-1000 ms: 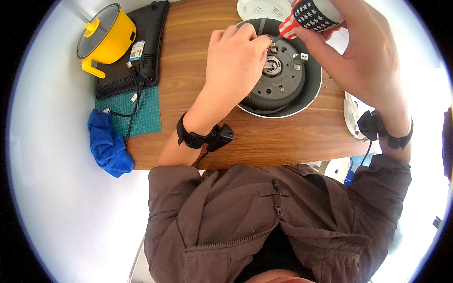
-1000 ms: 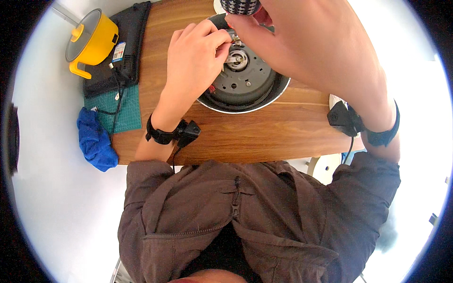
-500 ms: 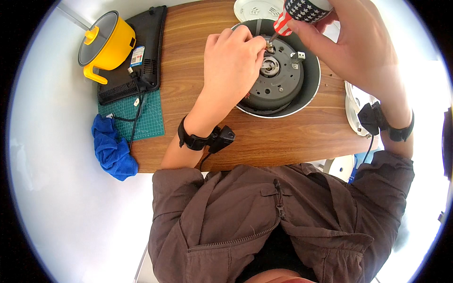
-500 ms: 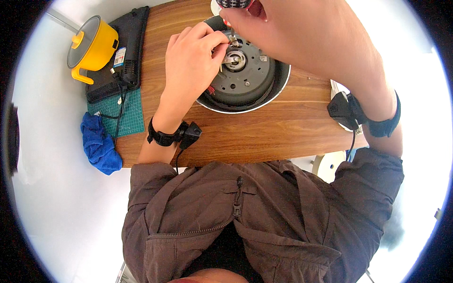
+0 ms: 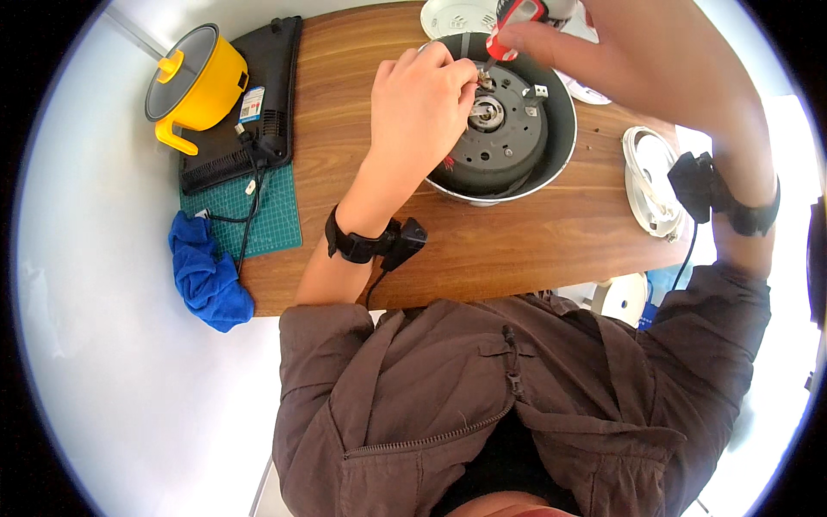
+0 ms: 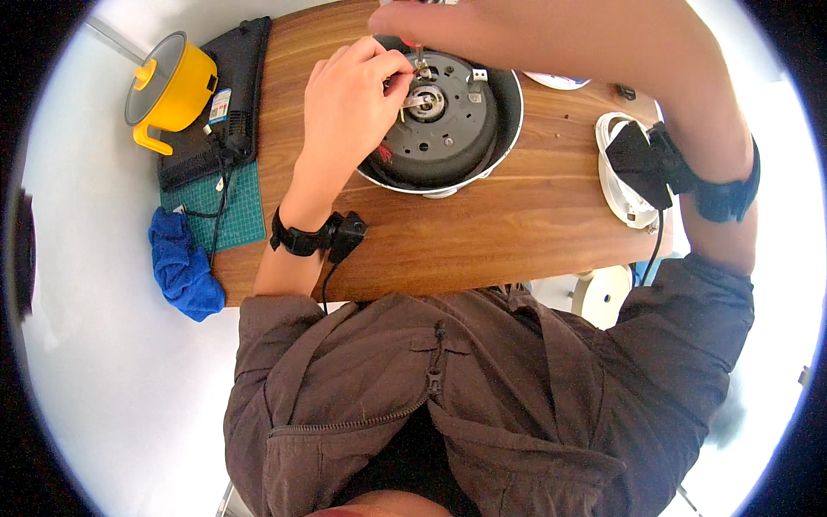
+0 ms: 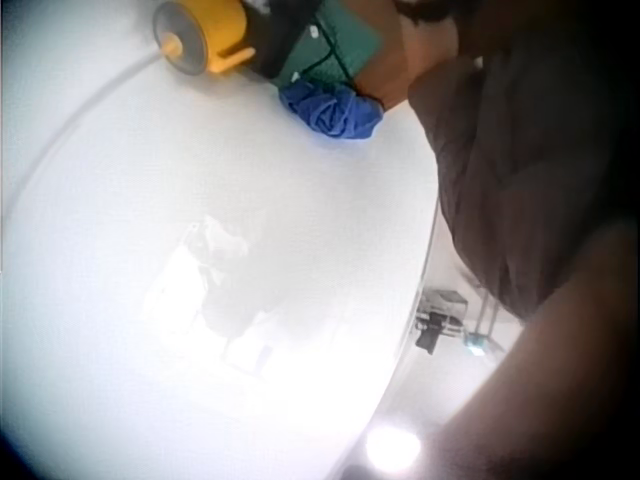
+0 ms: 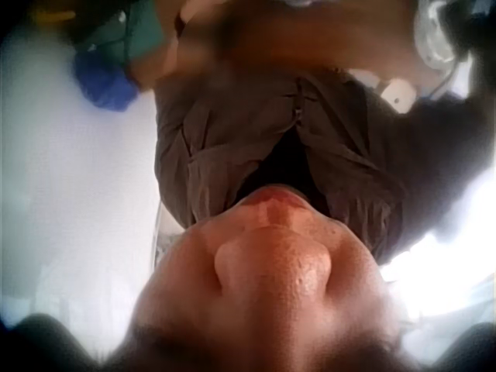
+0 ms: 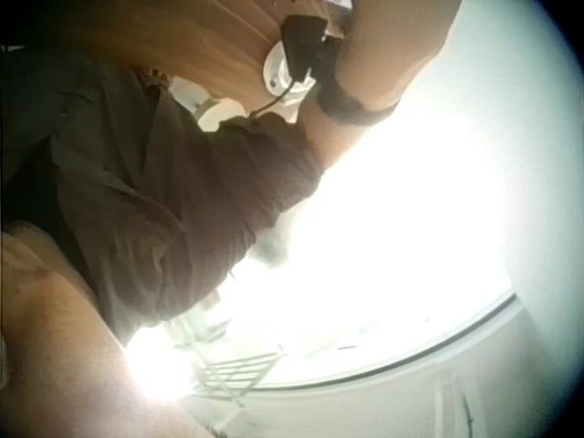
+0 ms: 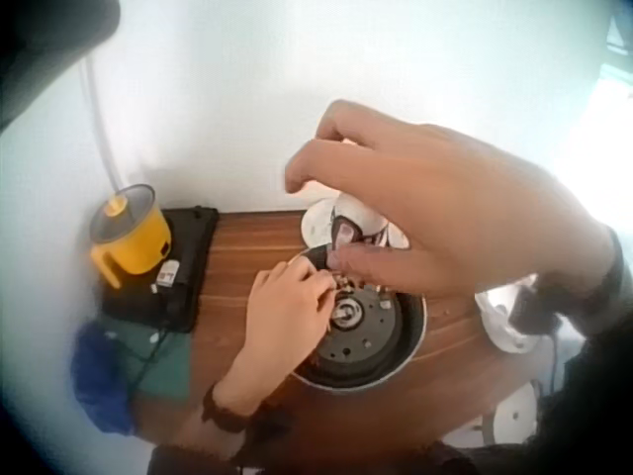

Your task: The person works on the internal wiring of a disassembled white appliance, using a screwdriver to tighten screws on terminal blocks and connecting red wires. They handle the appliance casing and a white plastic cover, placing components on a wooden table.

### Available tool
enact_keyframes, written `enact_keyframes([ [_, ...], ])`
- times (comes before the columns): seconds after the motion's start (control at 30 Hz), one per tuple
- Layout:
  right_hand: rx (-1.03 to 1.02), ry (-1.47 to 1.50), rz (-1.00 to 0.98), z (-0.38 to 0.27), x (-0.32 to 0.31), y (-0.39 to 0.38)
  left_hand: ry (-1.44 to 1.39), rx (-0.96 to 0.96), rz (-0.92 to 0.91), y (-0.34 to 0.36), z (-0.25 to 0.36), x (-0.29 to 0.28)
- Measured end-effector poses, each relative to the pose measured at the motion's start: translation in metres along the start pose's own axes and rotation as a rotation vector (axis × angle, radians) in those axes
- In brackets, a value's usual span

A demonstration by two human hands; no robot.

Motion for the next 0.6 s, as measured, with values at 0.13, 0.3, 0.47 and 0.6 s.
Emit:
enact_keyframes([
  [0.13, 0.025, -0.135, 0.078, -0.008, 0.000, 0.005, -0.002, -0.004, -0.022, 0.002, 0.000, 0.004],
  [0.3, 0.113, -0.190, -0.215, -0.004, 0.004, 0.010, 0.006, 0.011, 0.011, 0.001, -0.001, 0.003],
  [0.47, 0.137, -0.049, -0.293, -0.010, -0.010, 0.005, 0.003, -0.002, -0.001, 0.000, -0.004, 0.003],
  [0.6, 0.130, -0.149, -0.171, -0.007, -0.008, 0.006, -0.003, 0.005, -0.018, 0.000, -0.002, 0.005],
])
Point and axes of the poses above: each hand's wrist, its own y-axis towards the middle knuckle, its own x-axis out of the palm, z = x × y, the point moved 8 cm from there along y, towards the middle knuckle, and after that the axes turned 15 degrees about -y, right-handed, at the moved point
